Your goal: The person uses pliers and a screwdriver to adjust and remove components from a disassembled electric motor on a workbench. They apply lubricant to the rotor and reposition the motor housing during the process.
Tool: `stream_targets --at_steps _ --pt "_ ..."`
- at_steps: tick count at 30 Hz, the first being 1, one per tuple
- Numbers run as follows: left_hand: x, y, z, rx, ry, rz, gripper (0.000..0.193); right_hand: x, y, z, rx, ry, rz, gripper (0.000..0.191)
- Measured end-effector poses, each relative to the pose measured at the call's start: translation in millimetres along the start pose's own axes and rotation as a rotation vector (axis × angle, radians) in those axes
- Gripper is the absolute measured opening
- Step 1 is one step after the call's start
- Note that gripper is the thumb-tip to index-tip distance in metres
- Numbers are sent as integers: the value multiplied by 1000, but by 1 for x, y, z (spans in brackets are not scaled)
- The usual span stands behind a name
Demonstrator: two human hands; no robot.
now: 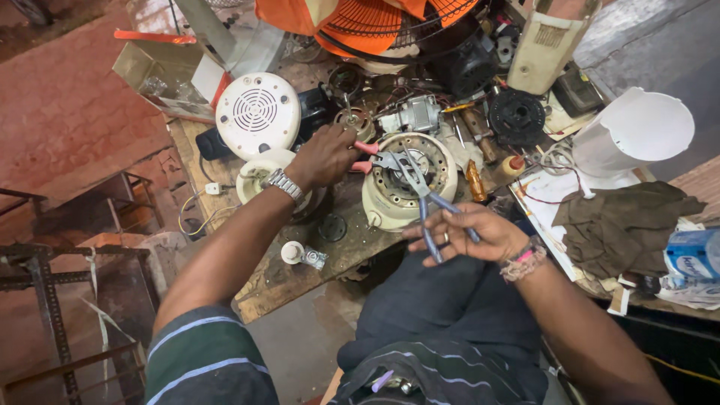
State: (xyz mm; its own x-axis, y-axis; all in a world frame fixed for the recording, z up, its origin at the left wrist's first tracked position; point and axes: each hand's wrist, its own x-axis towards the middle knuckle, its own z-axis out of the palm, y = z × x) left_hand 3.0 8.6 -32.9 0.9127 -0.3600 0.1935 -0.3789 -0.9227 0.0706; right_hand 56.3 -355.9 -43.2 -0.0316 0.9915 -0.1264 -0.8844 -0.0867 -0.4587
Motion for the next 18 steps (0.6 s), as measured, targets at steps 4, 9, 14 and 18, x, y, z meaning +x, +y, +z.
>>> stream_targets --at_steps 4,9,14,18 --pt "4 -2 -3 -66 -80 -96 53 3 -10 -8 16 -8 -1 38" --pt "8 -4 -7 67 -5 76 39 3 -14 -16 17 15 12 37" --pt "7 -3 -7 46 -65 44 38 5 -18 -21 7 89 10 36" --pt "8 -5 -6 61 9 75 40 4 -16 -22 36 108 -25 32"
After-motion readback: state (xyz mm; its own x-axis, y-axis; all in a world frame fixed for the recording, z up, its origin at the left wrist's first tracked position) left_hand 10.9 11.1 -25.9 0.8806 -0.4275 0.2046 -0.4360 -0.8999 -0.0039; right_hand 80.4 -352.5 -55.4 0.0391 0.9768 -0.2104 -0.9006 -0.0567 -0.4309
